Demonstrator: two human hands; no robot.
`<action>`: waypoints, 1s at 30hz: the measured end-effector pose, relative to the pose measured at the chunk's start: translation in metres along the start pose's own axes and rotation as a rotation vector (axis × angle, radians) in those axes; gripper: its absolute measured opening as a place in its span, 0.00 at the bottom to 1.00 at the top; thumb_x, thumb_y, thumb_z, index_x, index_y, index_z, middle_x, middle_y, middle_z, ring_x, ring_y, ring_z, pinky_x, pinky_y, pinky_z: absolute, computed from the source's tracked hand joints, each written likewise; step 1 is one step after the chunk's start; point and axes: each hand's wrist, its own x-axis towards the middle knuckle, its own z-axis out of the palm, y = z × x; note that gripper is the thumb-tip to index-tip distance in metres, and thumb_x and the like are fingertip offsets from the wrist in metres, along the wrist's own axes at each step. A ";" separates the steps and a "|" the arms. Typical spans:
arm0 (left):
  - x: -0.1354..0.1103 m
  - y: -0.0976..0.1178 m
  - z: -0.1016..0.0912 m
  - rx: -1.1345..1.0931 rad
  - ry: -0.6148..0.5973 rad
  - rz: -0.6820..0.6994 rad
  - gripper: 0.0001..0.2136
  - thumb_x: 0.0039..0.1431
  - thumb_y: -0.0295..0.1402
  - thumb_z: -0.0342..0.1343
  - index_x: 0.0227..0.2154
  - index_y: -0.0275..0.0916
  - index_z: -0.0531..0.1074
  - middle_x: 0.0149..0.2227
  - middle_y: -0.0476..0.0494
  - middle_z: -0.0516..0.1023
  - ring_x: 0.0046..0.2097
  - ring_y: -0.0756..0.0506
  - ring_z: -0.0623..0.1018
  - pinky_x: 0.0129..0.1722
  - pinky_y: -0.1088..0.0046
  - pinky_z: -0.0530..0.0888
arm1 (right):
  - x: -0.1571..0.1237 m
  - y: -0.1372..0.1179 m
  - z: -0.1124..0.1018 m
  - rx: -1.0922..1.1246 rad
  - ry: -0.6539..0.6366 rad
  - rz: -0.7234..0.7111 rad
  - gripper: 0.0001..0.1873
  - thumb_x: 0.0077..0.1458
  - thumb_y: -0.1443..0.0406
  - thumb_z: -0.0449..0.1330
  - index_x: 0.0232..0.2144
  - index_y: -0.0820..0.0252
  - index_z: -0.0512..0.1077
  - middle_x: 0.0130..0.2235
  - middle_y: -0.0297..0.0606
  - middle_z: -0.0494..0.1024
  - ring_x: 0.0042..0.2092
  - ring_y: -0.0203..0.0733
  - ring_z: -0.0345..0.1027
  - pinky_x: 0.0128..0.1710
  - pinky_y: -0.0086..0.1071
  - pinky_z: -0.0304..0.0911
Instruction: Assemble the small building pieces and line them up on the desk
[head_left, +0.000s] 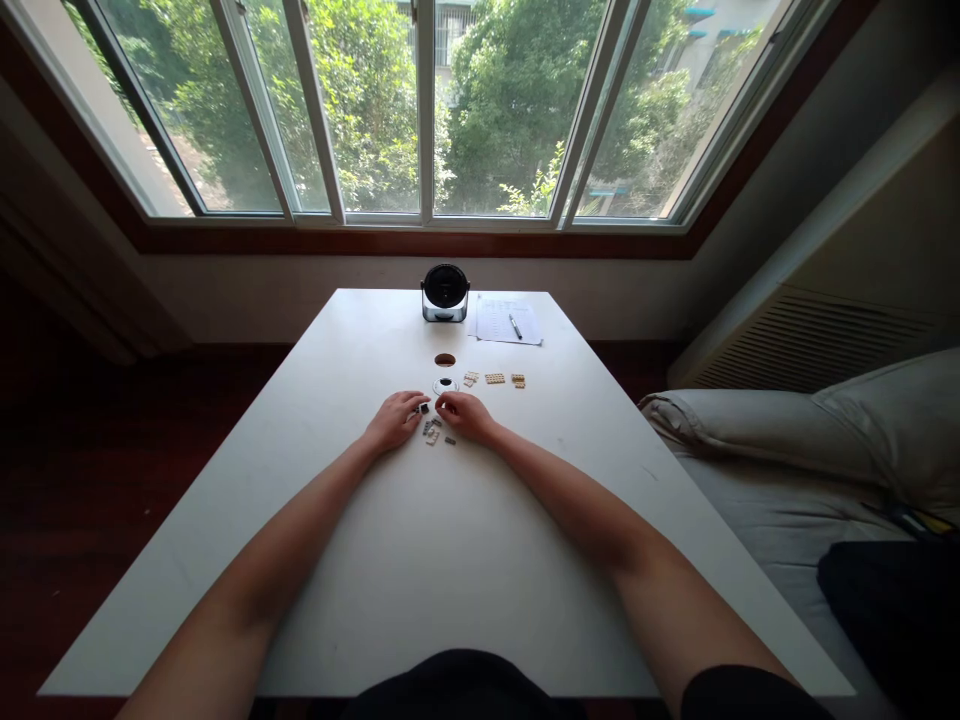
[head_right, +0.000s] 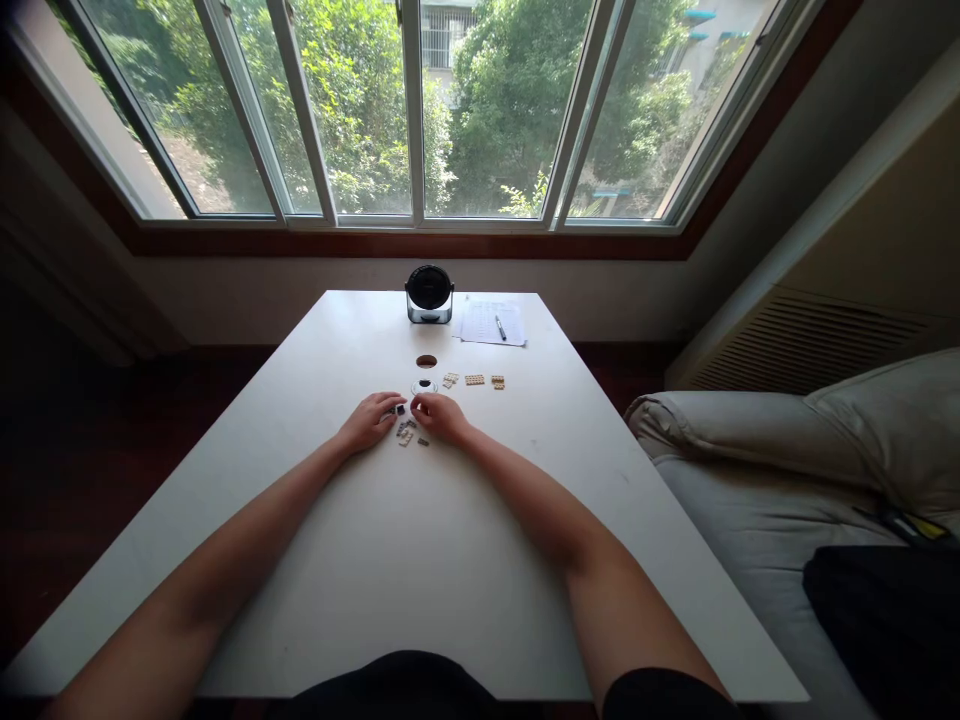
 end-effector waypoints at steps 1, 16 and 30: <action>0.000 0.001 0.000 -0.025 -0.005 0.008 0.19 0.63 0.31 0.51 0.56 0.46 0.72 0.59 0.43 0.72 0.60 0.41 0.70 0.63 0.56 0.64 | -0.005 0.001 -0.003 0.051 -0.016 -0.045 0.05 0.61 0.65 0.59 0.39 0.56 0.74 0.33 0.33 0.75 0.34 0.37 0.66 0.36 0.29 0.58; -0.001 0.017 -0.003 -0.147 -0.047 0.028 0.12 0.61 0.30 0.52 0.40 0.47 0.80 0.55 0.46 0.75 0.58 0.42 0.72 0.62 0.60 0.66 | -0.030 -0.003 -0.014 -0.048 -0.110 -0.175 0.09 0.58 0.59 0.65 0.38 0.57 0.73 0.35 0.36 0.73 0.39 0.41 0.64 0.42 0.33 0.58; -0.006 0.021 -0.009 -0.115 0.095 -0.175 0.10 0.62 0.31 0.50 0.38 0.43 0.77 0.40 0.45 0.79 0.45 0.43 0.76 0.49 0.62 0.73 | -0.005 -0.006 0.004 0.148 -0.041 -0.066 0.08 0.57 0.67 0.63 0.41 0.57 0.75 0.35 0.33 0.74 0.33 0.34 0.64 0.36 0.27 0.58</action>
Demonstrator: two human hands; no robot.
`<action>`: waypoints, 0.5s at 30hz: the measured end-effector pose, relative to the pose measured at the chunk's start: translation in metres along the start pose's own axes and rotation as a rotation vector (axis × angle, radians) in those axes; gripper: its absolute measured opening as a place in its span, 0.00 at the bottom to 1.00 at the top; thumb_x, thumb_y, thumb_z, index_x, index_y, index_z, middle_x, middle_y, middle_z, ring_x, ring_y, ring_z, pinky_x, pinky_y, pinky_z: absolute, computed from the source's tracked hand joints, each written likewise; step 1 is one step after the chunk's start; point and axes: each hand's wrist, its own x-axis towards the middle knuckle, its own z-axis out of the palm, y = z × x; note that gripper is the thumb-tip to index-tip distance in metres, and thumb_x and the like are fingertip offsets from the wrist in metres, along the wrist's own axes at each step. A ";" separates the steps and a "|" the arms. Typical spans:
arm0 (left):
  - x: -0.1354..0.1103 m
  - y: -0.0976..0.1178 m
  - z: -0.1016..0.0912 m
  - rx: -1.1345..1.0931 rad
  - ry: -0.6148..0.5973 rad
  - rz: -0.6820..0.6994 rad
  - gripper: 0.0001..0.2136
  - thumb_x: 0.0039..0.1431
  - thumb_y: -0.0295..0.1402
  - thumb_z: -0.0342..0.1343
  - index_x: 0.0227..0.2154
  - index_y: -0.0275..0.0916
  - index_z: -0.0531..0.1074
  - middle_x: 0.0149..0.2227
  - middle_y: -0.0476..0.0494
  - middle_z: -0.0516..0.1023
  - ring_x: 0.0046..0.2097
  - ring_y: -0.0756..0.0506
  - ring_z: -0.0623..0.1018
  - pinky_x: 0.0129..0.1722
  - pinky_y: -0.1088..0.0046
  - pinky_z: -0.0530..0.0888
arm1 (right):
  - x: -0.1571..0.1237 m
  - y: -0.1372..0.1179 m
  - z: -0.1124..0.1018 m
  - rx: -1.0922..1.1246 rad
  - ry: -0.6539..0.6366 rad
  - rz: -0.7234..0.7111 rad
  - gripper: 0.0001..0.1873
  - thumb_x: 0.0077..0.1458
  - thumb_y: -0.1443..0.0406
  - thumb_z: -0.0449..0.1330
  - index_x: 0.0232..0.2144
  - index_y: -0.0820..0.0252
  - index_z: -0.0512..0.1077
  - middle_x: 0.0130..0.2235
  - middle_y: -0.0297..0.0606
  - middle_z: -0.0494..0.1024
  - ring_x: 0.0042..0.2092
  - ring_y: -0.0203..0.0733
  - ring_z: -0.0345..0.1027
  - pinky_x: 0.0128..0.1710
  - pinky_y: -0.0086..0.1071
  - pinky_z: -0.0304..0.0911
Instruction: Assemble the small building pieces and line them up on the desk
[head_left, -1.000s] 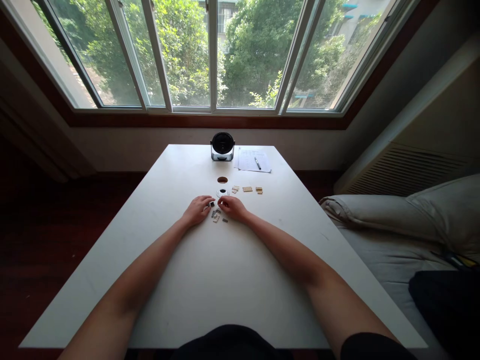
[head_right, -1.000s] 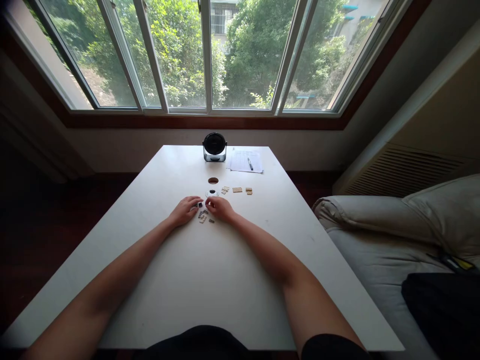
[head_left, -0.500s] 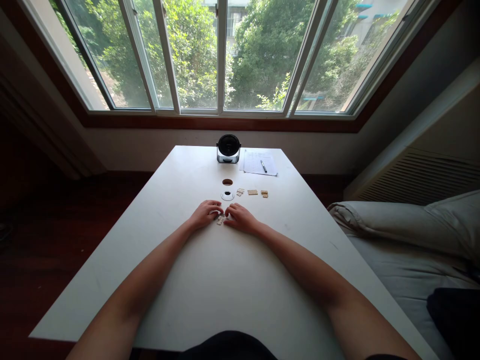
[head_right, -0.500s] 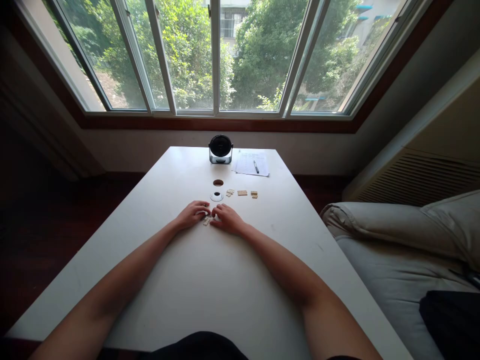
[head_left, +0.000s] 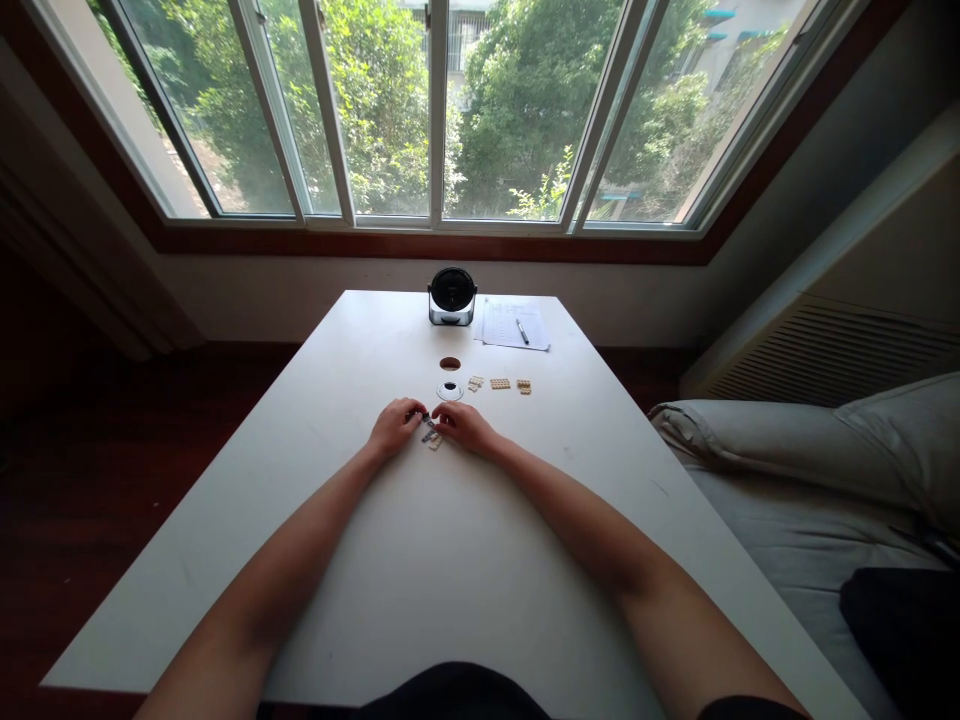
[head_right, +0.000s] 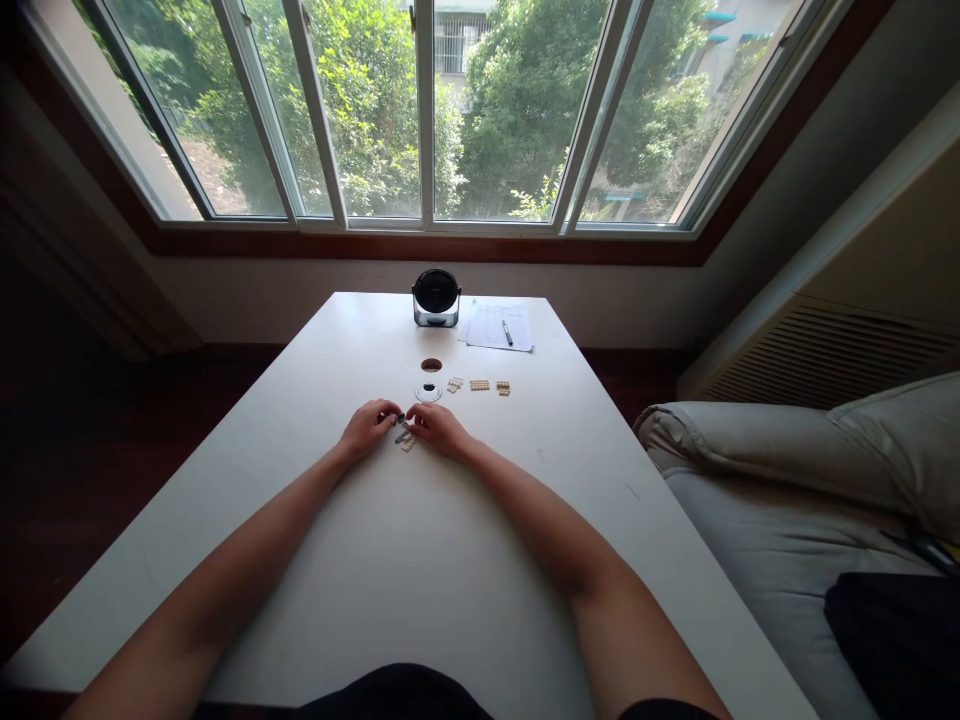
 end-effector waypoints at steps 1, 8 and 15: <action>0.000 -0.001 0.000 -0.005 -0.001 -0.012 0.10 0.62 0.31 0.50 0.38 0.43 0.77 0.40 0.45 0.79 0.44 0.43 0.76 0.48 0.63 0.73 | 0.001 0.001 0.000 0.040 -0.005 -0.001 0.08 0.57 0.67 0.62 0.41 0.57 0.74 0.35 0.33 0.74 0.33 0.34 0.65 0.36 0.26 0.59; -0.005 0.001 -0.002 -0.034 -0.046 0.004 0.11 0.61 0.30 0.51 0.41 0.43 0.77 0.42 0.45 0.79 0.45 0.44 0.75 0.49 0.64 0.73 | -0.015 0.004 -0.009 0.117 -0.002 -0.037 0.07 0.56 0.69 0.58 0.37 0.59 0.75 0.36 0.35 0.74 0.34 0.35 0.66 0.36 0.28 0.63; -0.008 0.000 -0.001 -0.035 -0.079 0.074 0.16 0.62 0.27 0.48 0.44 0.46 0.79 0.43 0.43 0.78 0.50 0.43 0.75 0.54 0.63 0.72 | -0.018 -0.010 -0.012 0.044 -0.038 -0.120 0.12 0.56 0.73 0.58 0.39 0.56 0.77 0.40 0.38 0.76 0.46 0.42 0.67 0.50 0.35 0.62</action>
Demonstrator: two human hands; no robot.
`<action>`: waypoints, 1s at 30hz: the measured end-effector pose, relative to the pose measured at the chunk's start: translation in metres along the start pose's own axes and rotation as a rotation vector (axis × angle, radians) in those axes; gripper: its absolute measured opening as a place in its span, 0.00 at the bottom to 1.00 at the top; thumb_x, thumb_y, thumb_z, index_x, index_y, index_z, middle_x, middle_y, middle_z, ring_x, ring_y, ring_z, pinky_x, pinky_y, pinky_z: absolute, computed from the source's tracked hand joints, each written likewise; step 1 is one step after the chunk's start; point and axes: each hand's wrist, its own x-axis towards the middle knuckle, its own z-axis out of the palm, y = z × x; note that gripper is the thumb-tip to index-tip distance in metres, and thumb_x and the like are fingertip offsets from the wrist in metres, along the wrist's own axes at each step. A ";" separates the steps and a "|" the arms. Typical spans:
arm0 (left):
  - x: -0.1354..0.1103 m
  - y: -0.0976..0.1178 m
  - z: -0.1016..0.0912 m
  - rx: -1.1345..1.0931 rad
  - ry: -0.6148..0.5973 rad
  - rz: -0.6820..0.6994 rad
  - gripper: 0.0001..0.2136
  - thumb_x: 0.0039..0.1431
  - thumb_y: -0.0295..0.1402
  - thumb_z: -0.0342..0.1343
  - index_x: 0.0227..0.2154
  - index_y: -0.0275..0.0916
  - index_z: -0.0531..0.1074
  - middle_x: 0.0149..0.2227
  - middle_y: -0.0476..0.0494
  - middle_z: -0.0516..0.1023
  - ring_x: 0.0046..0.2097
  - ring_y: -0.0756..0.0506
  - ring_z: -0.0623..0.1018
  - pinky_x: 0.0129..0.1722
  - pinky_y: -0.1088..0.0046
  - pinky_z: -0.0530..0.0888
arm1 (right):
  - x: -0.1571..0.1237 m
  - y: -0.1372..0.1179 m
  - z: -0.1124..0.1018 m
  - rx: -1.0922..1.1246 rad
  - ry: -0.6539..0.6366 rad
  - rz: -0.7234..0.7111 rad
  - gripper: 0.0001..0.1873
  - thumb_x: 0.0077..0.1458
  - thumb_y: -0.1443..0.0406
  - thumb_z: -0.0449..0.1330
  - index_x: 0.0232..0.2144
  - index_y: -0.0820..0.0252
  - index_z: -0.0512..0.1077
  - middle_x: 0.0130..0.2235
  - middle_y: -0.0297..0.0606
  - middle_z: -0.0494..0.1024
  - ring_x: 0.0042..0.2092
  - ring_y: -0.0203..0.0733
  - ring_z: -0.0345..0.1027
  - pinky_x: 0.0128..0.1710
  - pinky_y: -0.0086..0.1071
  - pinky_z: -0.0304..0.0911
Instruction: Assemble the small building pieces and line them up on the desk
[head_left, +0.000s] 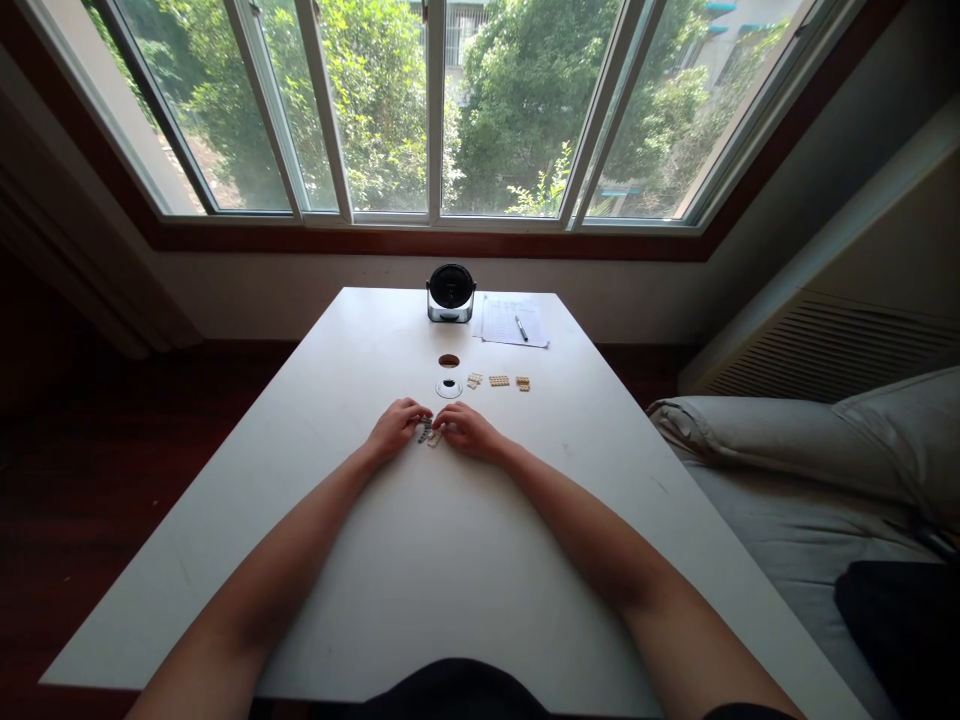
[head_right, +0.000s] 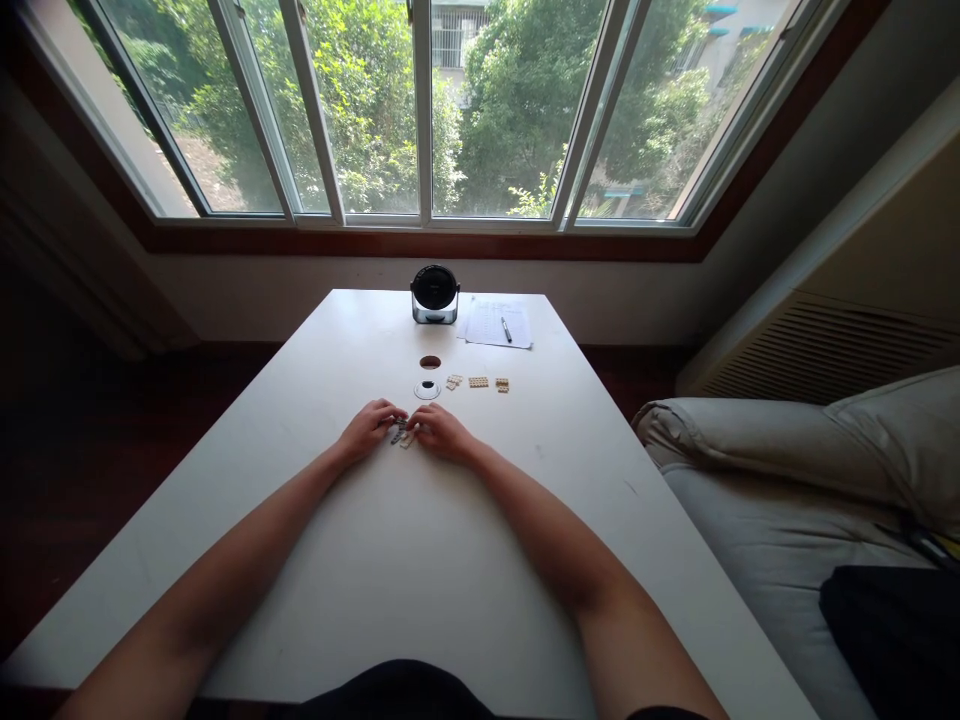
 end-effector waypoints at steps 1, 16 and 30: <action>0.000 -0.001 0.001 0.000 0.006 0.004 0.16 0.61 0.27 0.48 0.44 0.46 0.80 0.44 0.42 0.78 0.50 0.43 0.75 0.54 0.63 0.72 | 0.000 -0.002 -0.001 0.007 -0.011 0.006 0.12 0.56 0.73 0.58 0.40 0.55 0.76 0.40 0.38 0.76 0.46 0.42 0.66 0.50 0.36 0.62; 0.002 0.003 -0.004 -0.105 -0.038 -0.041 0.15 0.57 0.25 0.46 0.37 0.43 0.78 0.42 0.46 0.81 0.47 0.44 0.77 0.53 0.62 0.73 | -0.003 -0.004 -0.008 -0.095 -0.091 -0.087 0.08 0.55 0.67 0.65 0.40 0.54 0.77 0.43 0.40 0.72 0.48 0.44 0.65 0.51 0.37 0.62; 0.001 0.014 -0.009 -0.108 -0.101 -0.013 0.14 0.58 0.28 0.50 0.43 0.45 0.77 0.41 0.47 0.81 0.48 0.44 0.77 0.50 0.67 0.73 | -0.003 -0.001 -0.010 -0.127 -0.152 -0.088 0.09 0.56 0.71 0.62 0.40 0.56 0.74 0.42 0.40 0.74 0.46 0.43 0.65 0.47 0.35 0.63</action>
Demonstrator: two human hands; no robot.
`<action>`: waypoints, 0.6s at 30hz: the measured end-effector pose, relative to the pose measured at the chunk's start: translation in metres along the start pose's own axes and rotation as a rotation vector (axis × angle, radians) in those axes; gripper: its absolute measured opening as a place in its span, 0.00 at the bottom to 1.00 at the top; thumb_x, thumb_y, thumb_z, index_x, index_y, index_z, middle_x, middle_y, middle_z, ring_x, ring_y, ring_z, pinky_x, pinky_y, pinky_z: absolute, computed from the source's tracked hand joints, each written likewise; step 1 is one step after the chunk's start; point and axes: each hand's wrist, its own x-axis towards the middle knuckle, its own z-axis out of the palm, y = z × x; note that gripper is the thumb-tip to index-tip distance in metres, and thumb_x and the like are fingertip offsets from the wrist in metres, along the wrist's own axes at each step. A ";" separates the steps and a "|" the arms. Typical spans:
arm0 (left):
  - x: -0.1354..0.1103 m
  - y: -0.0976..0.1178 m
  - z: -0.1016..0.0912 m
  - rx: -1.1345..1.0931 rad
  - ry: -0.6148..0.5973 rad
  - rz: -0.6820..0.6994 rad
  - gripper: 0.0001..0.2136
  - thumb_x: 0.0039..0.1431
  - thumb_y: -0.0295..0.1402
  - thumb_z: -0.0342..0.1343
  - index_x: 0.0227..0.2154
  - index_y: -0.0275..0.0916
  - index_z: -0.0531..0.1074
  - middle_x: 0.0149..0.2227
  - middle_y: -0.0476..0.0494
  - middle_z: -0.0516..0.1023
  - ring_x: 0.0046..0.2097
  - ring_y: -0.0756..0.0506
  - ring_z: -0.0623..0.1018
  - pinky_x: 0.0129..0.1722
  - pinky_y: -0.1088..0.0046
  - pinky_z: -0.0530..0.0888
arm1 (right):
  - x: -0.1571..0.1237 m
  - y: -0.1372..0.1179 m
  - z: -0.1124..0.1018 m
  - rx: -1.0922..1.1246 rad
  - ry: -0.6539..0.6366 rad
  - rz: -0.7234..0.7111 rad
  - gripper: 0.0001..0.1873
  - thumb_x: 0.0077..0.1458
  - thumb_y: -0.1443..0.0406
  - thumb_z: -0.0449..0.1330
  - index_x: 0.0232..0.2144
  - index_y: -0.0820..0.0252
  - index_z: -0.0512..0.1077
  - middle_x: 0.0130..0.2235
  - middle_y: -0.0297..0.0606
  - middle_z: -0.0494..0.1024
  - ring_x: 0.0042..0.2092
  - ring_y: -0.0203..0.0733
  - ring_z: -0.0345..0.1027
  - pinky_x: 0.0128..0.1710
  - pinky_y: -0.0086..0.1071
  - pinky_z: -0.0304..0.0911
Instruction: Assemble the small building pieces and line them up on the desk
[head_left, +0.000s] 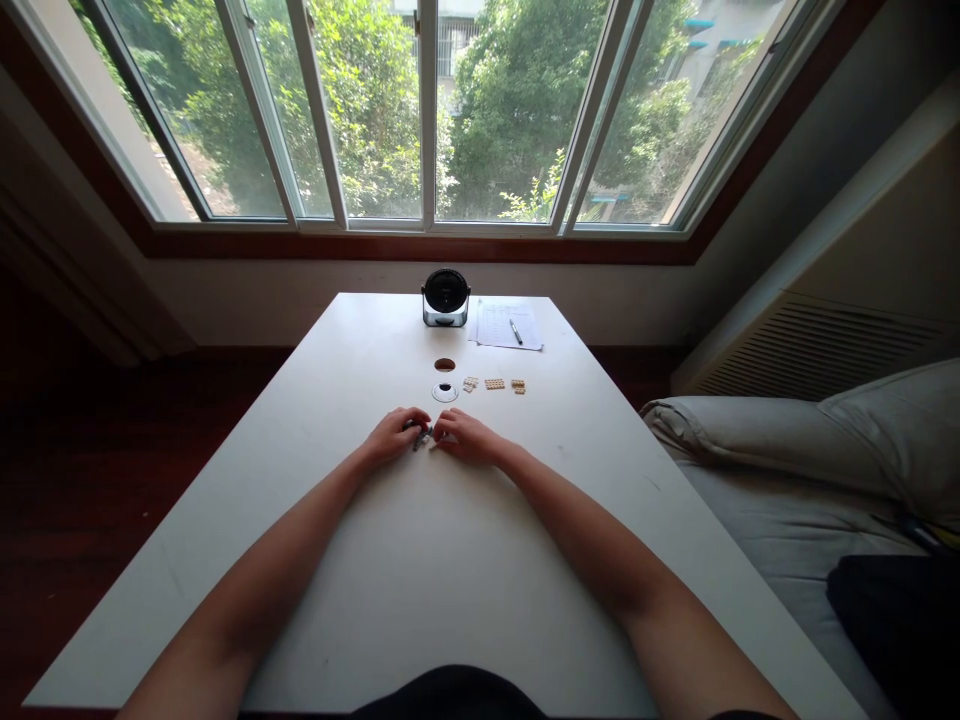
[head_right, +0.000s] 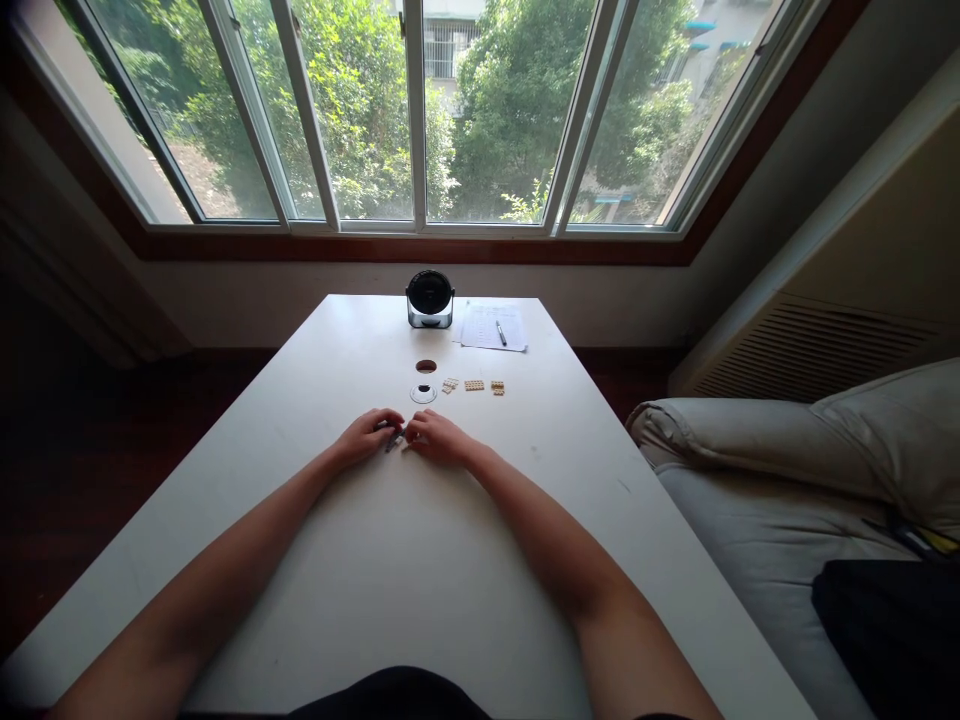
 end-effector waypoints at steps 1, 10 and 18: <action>0.000 0.001 0.000 -0.008 -0.003 -0.001 0.14 0.59 0.29 0.50 0.44 0.45 0.77 0.42 0.47 0.81 0.48 0.44 0.77 0.50 0.67 0.73 | 0.000 -0.001 0.000 0.007 0.002 -0.002 0.08 0.56 0.71 0.62 0.40 0.57 0.74 0.42 0.40 0.74 0.47 0.44 0.65 0.47 0.35 0.63; 0.000 0.001 0.011 -0.198 0.086 -0.121 0.12 0.64 0.38 0.50 0.39 0.43 0.77 0.37 0.46 0.81 0.40 0.46 0.78 0.42 0.69 0.73 | -0.001 0.002 0.008 0.374 0.213 0.212 0.06 0.60 0.63 0.57 0.36 0.59 0.72 0.32 0.32 0.74 0.31 0.35 0.64 0.33 0.28 0.60; 0.003 0.015 0.027 -0.605 0.251 -0.235 0.14 0.62 0.44 0.54 0.40 0.39 0.74 0.40 0.42 0.78 0.43 0.45 0.77 0.42 0.70 0.73 | 0.002 0.003 0.013 0.414 0.398 0.302 0.11 0.57 0.56 0.61 0.34 0.58 0.72 0.29 0.32 0.75 0.29 0.35 0.62 0.30 0.29 0.58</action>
